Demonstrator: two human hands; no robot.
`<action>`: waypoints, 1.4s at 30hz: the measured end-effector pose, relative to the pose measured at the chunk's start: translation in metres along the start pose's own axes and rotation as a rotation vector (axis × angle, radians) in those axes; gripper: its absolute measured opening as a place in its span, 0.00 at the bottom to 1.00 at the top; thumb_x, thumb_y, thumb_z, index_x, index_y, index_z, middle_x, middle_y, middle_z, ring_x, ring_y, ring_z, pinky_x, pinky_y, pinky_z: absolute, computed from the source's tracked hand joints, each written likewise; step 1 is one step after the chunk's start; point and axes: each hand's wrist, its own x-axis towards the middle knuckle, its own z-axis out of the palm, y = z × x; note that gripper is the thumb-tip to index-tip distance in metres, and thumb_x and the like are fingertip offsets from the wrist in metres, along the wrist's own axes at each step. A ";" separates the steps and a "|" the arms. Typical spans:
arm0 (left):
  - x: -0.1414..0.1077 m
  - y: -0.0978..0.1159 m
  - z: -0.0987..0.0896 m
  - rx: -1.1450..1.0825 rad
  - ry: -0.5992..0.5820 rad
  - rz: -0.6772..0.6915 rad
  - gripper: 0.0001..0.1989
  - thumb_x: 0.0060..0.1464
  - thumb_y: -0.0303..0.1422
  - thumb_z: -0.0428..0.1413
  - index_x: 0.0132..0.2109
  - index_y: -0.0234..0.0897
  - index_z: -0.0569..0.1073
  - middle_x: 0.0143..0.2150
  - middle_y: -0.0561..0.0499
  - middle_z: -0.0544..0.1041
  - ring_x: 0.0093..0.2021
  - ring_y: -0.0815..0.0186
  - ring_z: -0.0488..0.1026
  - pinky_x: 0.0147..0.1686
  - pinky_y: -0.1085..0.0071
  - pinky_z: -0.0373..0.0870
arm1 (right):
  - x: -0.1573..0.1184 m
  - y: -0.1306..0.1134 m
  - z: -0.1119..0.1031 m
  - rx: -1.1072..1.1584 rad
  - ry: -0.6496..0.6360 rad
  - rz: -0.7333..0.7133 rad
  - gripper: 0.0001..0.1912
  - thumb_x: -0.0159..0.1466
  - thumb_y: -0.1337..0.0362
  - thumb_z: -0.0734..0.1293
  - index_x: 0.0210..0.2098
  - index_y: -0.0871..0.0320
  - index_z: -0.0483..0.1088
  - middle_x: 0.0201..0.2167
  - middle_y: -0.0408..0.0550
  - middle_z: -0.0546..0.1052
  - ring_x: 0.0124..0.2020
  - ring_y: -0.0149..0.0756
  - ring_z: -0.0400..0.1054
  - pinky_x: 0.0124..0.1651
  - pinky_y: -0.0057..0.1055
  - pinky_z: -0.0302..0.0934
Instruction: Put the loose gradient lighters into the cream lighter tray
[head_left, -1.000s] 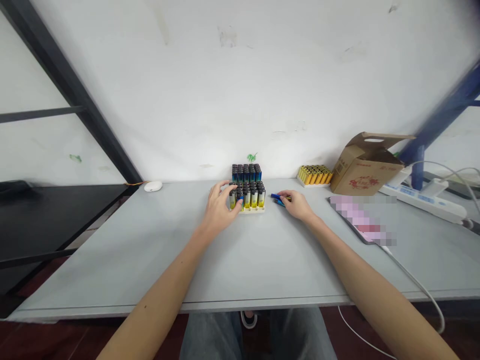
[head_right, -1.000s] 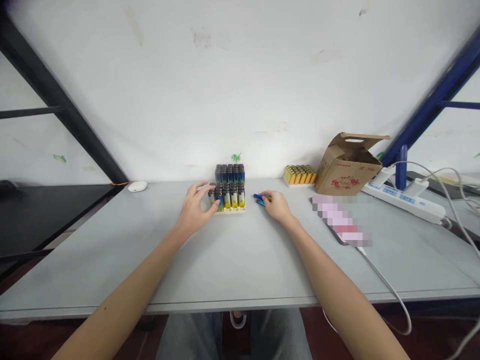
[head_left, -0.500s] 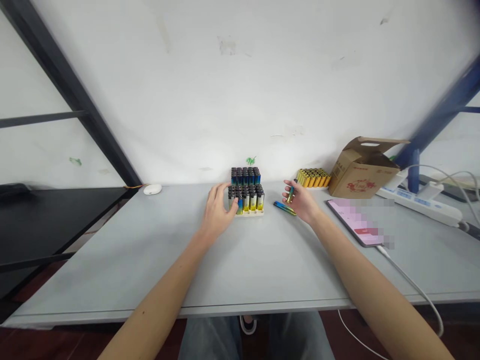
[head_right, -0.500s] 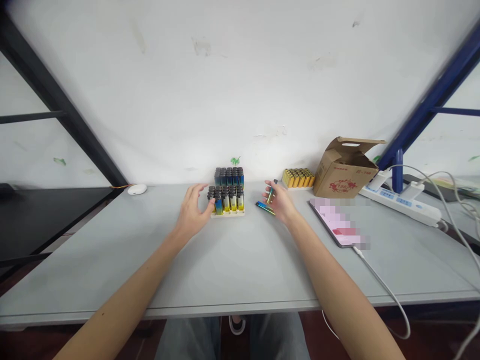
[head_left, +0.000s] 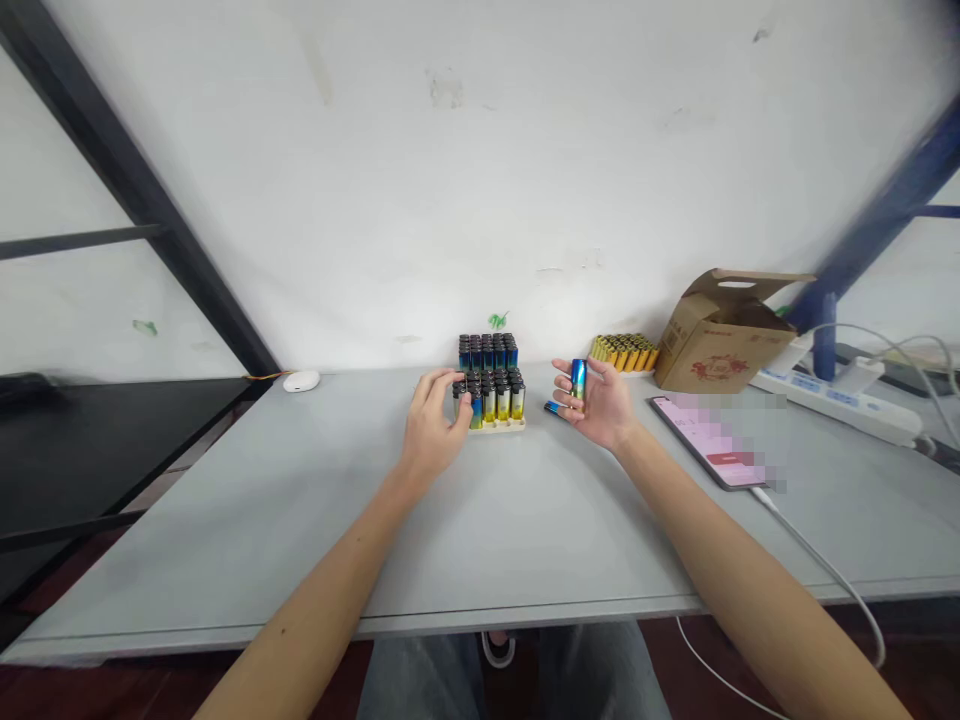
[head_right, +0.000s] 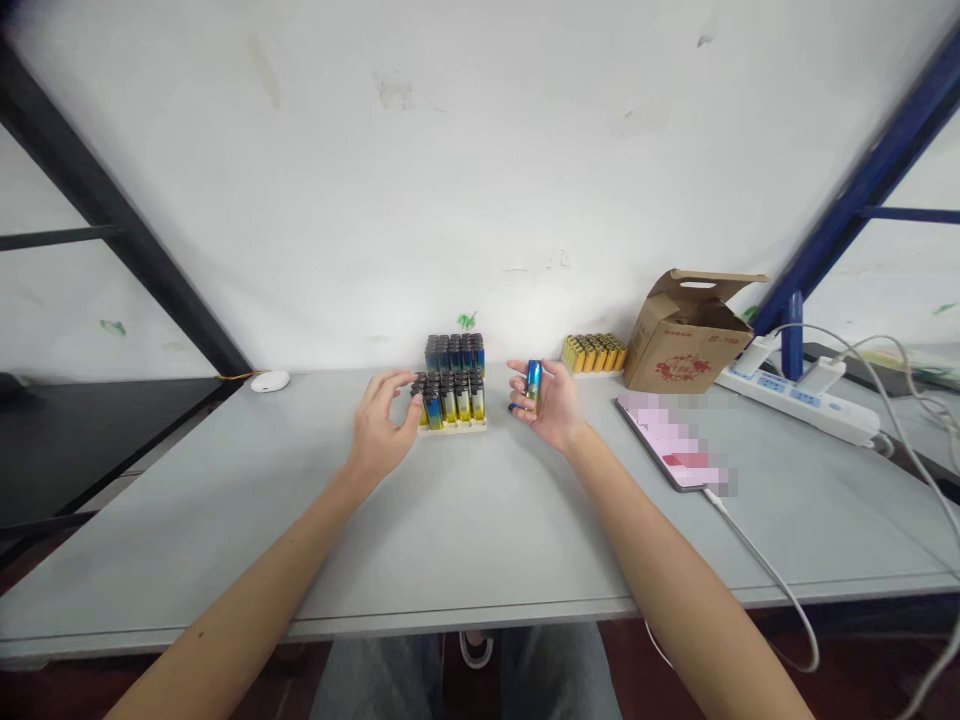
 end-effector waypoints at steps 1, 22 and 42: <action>0.000 0.002 -0.001 -0.016 0.049 0.039 0.10 0.58 0.29 0.51 0.47 0.37 0.71 0.46 0.45 0.74 0.48 0.61 0.72 0.47 0.64 0.70 | -0.001 0.000 0.001 0.039 -0.014 0.003 0.17 0.61 0.53 0.58 0.40 0.57 0.69 0.22 0.41 0.63 0.17 0.29 0.49 0.16 0.26 0.45; -0.020 0.051 0.019 -0.576 -0.556 -0.379 0.14 0.59 0.39 0.54 0.42 0.32 0.75 0.37 0.45 0.79 0.38 0.61 0.76 0.39 0.66 0.71 | -0.019 0.031 0.033 -0.635 -0.380 -0.305 0.12 0.57 0.56 0.72 0.39 0.52 0.77 0.47 0.48 0.77 0.46 0.41 0.71 0.48 0.39 0.65; 0.008 0.035 -0.003 -1.488 -0.370 -1.049 0.21 0.59 0.45 0.46 0.32 0.32 0.71 0.24 0.52 0.62 0.22 0.70 0.61 0.24 0.72 0.63 | 0.020 0.021 -0.011 -0.265 0.294 -0.246 0.19 0.55 0.50 0.68 0.22 0.54 0.56 0.16 0.36 0.61 0.21 0.28 0.61 0.26 0.25 0.57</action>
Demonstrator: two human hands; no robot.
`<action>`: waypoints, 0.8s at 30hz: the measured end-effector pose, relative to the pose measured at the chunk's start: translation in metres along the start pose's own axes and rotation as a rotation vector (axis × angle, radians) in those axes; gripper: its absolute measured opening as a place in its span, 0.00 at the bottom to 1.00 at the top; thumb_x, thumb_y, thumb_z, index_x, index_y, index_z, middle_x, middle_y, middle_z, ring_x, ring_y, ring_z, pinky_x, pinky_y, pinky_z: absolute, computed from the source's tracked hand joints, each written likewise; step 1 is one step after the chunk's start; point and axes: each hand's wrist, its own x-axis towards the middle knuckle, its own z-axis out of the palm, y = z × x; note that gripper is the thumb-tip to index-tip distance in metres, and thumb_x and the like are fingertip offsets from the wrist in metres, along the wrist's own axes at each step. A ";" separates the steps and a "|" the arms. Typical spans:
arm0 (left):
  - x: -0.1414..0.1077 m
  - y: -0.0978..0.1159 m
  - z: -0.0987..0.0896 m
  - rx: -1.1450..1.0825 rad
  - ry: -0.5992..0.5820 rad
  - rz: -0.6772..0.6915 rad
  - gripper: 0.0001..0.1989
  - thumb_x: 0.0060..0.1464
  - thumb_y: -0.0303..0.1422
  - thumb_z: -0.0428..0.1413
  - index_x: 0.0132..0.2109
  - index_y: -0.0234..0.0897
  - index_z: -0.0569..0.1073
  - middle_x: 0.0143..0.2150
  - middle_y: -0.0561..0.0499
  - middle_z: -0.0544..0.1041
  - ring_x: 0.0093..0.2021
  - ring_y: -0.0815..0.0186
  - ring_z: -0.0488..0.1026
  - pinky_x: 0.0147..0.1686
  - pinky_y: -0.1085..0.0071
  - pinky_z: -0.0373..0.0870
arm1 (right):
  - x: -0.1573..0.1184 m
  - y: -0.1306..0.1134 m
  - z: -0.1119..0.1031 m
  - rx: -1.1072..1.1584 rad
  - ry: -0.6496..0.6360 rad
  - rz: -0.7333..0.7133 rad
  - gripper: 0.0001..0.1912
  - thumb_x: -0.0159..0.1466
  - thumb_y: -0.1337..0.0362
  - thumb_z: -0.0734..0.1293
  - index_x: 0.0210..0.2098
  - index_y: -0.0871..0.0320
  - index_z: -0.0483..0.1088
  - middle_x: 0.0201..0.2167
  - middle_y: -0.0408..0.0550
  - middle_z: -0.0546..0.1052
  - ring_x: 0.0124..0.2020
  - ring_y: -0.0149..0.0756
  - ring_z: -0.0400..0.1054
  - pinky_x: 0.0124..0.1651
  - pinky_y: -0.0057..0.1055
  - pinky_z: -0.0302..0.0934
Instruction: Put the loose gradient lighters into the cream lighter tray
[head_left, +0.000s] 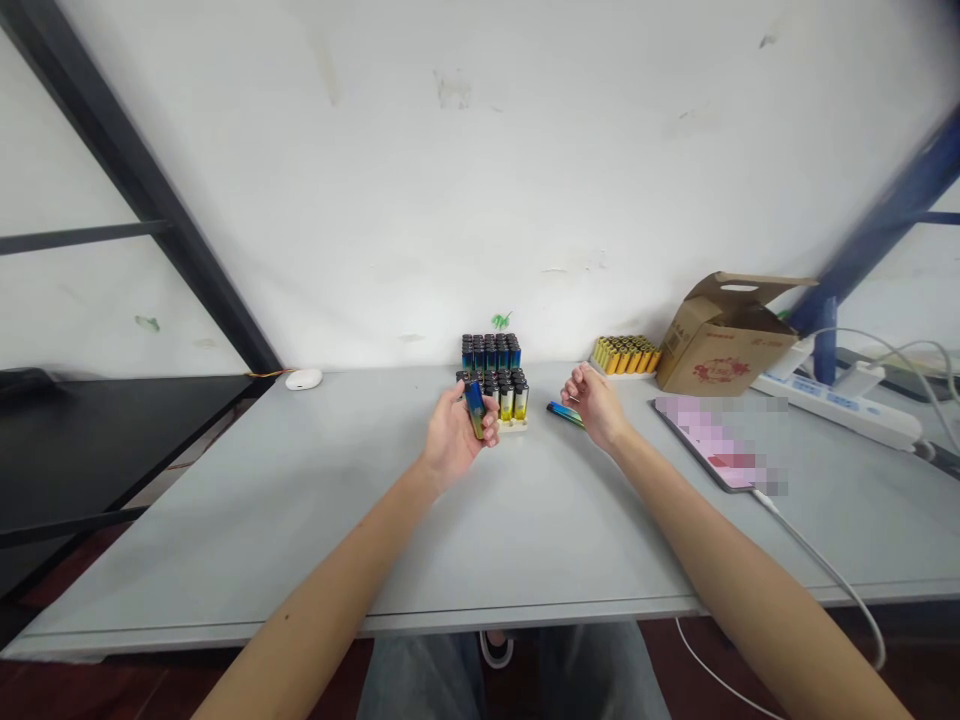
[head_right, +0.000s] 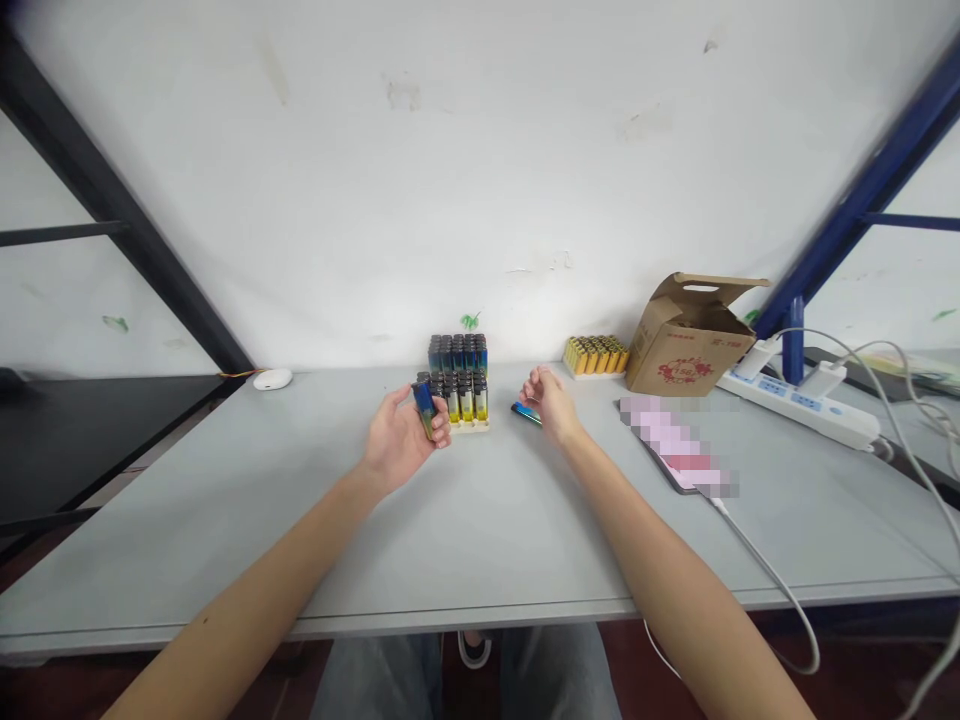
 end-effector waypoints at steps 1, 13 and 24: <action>0.000 0.001 0.000 -0.027 0.005 -0.007 0.21 0.59 0.45 0.44 0.31 0.32 0.70 0.24 0.51 0.62 0.22 0.69 0.61 0.24 0.72 0.63 | 0.000 0.000 0.000 -0.018 0.007 -0.007 0.19 0.55 0.50 0.67 0.21 0.54 0.56 0.15 0.36 0.61 0.20 0.28 0.61 0.26 0.25 0.57; -0.002 0.003 0.003 -0.020 0.009 -0.053 0.24 0.60 0.50 0.42 0.25 0.37 0.61 0.22 0.54 0.58 0.21 0.70 0.59 0.23 0.71 0.61 | -0.001 0.000 -0.006 -0.129 -0.081 -0.138 0.11 0.48 0.62 0.61 0.13 0.54 0.56 0.14 0.42 0.62 0.21 0.33 0.61 0.26 0.32 0.58; 0.000 0.000 0.006 0.156 0.044 0.008 0.20 0.63 0.42 0.38 0.26 0.37 0.59 0.23 0.55 0.55 0.21 0.72 0.55 0.20 0.76 0.55 | 0.002 0.001 -0.008 -0.139 -0.015 -0.154 0.09 0.44 0.65 0.58 0.11 0.54 0.52 0.12 0.40 0.52 0.17 0.31 0.56 0.24 0.31 0.52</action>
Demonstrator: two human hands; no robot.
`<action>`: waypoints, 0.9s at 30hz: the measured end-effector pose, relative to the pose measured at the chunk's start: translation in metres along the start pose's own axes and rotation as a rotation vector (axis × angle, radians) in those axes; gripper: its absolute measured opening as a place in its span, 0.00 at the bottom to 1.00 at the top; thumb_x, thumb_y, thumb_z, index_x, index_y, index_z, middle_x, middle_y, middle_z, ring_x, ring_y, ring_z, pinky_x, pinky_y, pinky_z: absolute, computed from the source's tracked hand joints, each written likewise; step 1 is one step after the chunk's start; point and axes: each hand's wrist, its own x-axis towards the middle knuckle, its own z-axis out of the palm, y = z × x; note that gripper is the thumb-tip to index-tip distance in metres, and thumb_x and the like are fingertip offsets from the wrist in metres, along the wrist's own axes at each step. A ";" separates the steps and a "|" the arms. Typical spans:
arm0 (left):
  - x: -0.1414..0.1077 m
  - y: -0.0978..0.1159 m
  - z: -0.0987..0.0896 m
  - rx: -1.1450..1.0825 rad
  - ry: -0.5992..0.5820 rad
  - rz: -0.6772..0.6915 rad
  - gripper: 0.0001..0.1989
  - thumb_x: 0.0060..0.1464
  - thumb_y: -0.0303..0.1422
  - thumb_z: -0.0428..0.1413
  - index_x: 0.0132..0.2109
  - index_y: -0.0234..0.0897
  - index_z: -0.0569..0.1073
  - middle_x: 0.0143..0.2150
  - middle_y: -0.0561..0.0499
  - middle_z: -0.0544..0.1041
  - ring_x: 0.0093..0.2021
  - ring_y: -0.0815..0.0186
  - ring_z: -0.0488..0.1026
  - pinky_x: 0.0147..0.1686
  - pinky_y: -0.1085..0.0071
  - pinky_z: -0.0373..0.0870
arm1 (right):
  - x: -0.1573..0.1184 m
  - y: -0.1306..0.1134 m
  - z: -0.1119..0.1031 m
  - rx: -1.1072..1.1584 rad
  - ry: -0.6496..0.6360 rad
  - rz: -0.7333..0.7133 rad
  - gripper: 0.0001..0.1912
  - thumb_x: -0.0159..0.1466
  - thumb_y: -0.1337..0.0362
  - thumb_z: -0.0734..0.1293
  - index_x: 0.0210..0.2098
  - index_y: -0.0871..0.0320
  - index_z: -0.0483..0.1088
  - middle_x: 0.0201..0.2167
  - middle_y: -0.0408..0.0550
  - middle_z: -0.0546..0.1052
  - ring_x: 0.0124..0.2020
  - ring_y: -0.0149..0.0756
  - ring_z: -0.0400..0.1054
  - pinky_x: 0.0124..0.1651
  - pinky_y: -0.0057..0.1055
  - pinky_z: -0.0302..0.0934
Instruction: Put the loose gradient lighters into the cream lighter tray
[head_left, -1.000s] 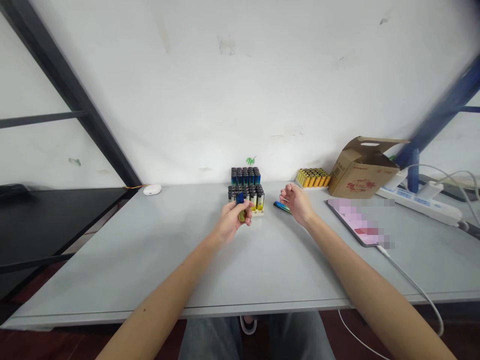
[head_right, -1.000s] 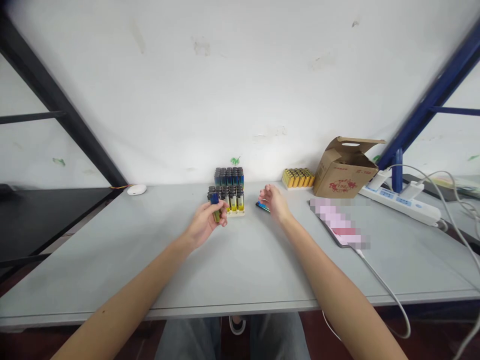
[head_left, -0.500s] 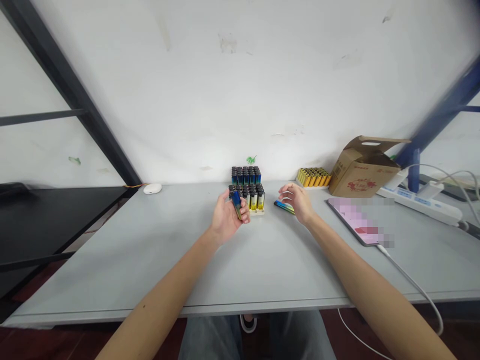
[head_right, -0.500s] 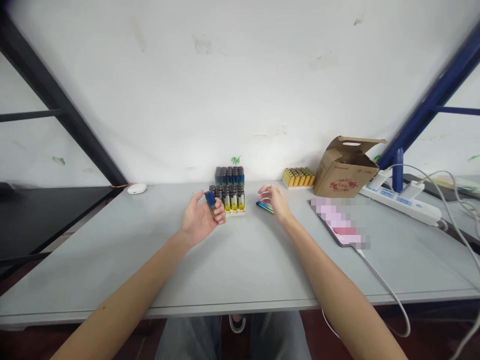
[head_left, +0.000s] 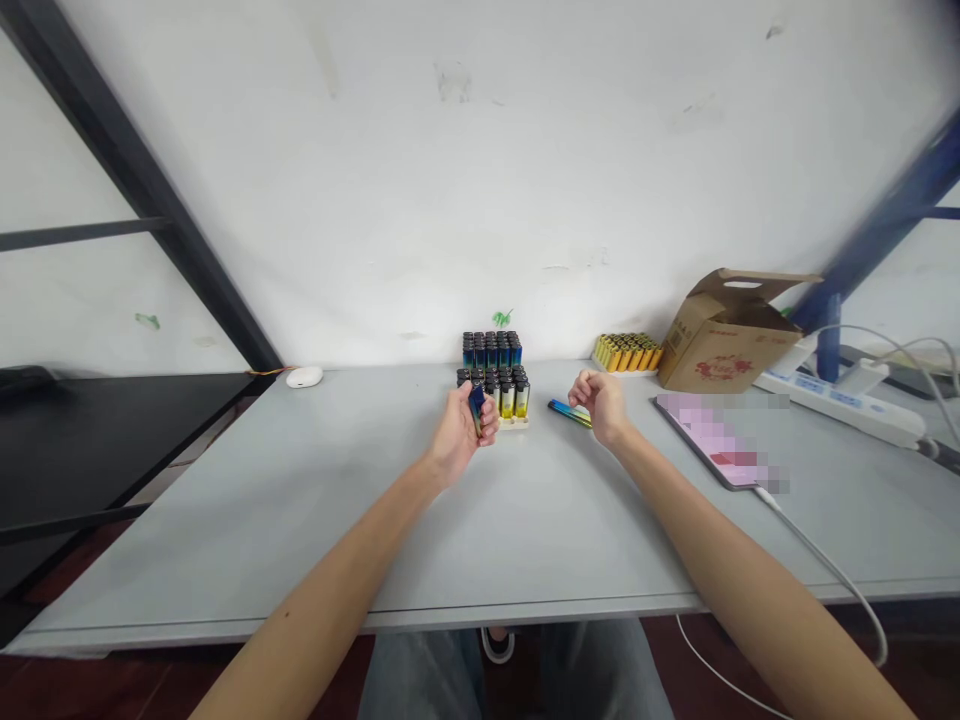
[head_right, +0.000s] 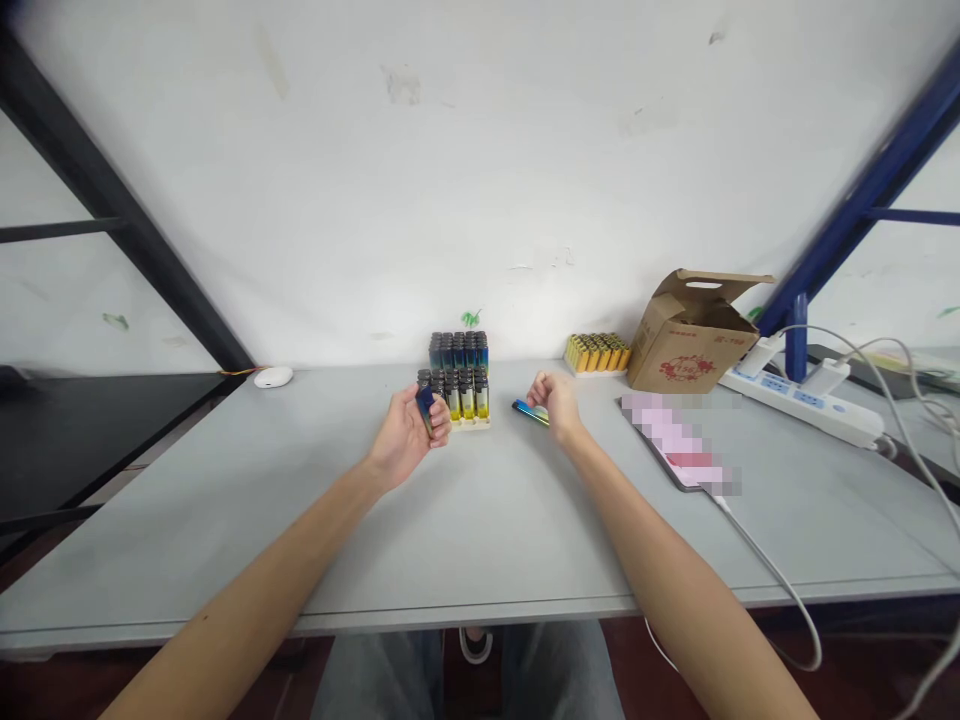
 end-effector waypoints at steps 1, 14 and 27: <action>0.000 0.000 0.001 0.023 0.001 0.004 0.20 0.63 0.41 0.38 0.26 0.37 0.59 0.24 0.55 0.55 0.21 0.72 0.55 0.20 0.76 0.55 | 0.000 -0.001 0.000 0.007 0.006 0.000 0.09 0.44 0.65 0.58 0.12 0.54 0.53 0.12 0.40 0.53 0.17 0.31 0.56 0.24 0.31 0.52; 0.000 -0.004 -0.002 0.149 -0.052 -0.004 0.20 0.62 0.44 0.39 0.27 0.37 0.58 0.23 0.56 0.53 0.20 0.73 0.51 0.19 0.78 0.51 | -0.001 -0.003 0.003 0.015 0.013 0.036 0.10 0.50 0.62 0.61 0.16 0.54 0.56 0.11 0.38 0.56 0.16 0.30 0.57 0.22 0.30 0.55; 0.000 -0.009 0.002 0.136 -0.024 0.000 0.15 0.61 0.36 0.40 0.28 0.37 0.60 0.25 0.55 0.55 0.23 0.71 0.55 0.22 0.76 0.56 | -0.003 -0.002 0.004 -0.005 -0.014 0.062 0.07 0.50 0.64 0.61 0.17 0.54 0.58 0.12 0.39 0.59 0.17 0.31 0.58 0.23 0.29 0.55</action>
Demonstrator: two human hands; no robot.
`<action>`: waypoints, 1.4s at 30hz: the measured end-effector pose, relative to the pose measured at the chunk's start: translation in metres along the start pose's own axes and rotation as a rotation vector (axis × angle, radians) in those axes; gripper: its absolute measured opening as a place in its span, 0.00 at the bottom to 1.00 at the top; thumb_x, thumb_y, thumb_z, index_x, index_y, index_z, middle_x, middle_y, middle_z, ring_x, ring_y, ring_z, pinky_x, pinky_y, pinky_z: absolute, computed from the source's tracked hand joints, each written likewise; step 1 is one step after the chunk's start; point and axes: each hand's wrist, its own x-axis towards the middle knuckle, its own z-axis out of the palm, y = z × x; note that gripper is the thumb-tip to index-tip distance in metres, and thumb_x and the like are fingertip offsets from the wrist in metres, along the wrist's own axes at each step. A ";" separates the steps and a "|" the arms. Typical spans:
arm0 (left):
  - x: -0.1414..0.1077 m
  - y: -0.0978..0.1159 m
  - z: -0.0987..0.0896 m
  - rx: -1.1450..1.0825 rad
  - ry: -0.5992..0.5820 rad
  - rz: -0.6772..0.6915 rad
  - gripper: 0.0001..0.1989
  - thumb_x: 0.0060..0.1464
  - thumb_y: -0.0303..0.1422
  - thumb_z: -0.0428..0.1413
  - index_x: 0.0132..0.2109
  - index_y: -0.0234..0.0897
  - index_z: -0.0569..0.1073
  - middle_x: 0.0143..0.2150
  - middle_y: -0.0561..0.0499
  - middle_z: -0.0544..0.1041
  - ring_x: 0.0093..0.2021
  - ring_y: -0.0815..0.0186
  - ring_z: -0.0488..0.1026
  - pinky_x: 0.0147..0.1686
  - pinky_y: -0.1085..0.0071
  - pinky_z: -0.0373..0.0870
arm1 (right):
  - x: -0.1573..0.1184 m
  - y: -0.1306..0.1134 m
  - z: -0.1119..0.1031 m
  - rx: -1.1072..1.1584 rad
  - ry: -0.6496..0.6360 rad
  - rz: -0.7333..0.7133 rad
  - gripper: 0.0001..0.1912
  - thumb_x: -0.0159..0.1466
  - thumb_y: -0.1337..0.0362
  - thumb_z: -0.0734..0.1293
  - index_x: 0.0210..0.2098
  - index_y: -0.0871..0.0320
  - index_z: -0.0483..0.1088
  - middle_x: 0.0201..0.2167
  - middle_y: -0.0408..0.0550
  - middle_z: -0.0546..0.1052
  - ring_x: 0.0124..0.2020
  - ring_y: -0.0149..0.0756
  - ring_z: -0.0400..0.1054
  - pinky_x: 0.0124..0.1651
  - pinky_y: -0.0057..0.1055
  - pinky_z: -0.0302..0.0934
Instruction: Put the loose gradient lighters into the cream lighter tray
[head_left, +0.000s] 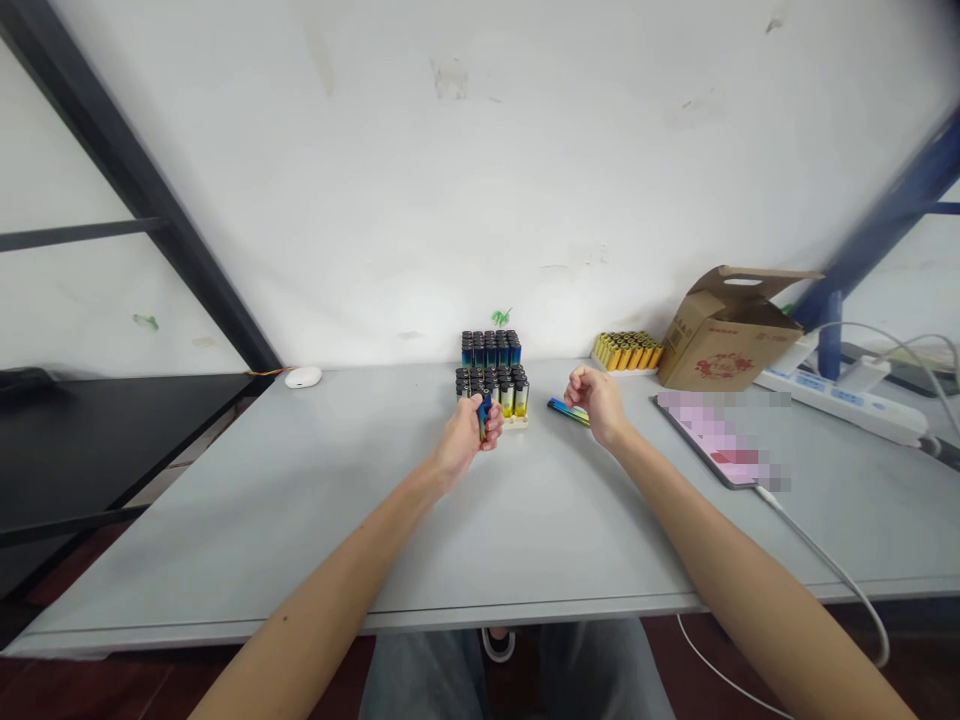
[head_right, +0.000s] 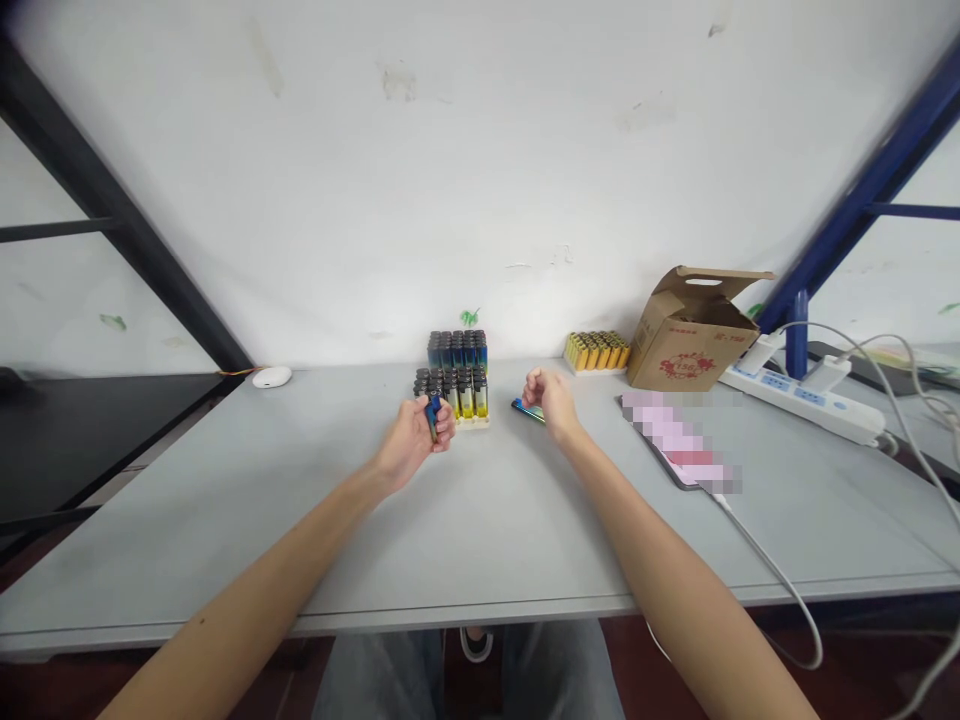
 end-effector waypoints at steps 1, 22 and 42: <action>0.000 0.000 0.000 -0.007 0.012 0.001 0.14 0.60 0.36 0.40 0.28 0.37 0.60 0.25 0.55 0.55 0.23 0.71 0.55 0.22 0.77 0.56 | 0.000 0.000 0.000 -0.001 0.000 0.000 0.07 0.50 0.64 0.61 0.17 0.54 0.58 0.12 0.39 0.59 0.17 0.31 0.58 0.23 0.29 0.55; -0.003 -0.001 0.000 -0.087 -0.123 -0.017 0.18 0.61 0.41 0.36 0.27 0.37 0.57 0.23 0.56 0.53 0.20 0.73 0.52 0.20 0.77 0.50 | -0.001 -0.003 0.002 0.020 0.014 -0.013 0.05 0.47 0.65 0.60 0.16 0.54 0.59 0.11 0.39 0.59 0.17 0.30 0.58 0.22 0.27 0.54; -0.003 -0.001 -0.003 -0.088 -0.118 0.071 0.13 0.60 0.42 0.53 0.38 0.36 0.67 0.31 0.50 0.74 0.33 0.63 0.76 0.35 0.65 0.72 | -0.002 -0.004 0.003 0.005 0.017 0.020 0.03 0.46 0.63 0.59 0.18 0.55 0.61 0.11 0.38 0.60 0.16 0.28 0.58 0.23 0.26 0.55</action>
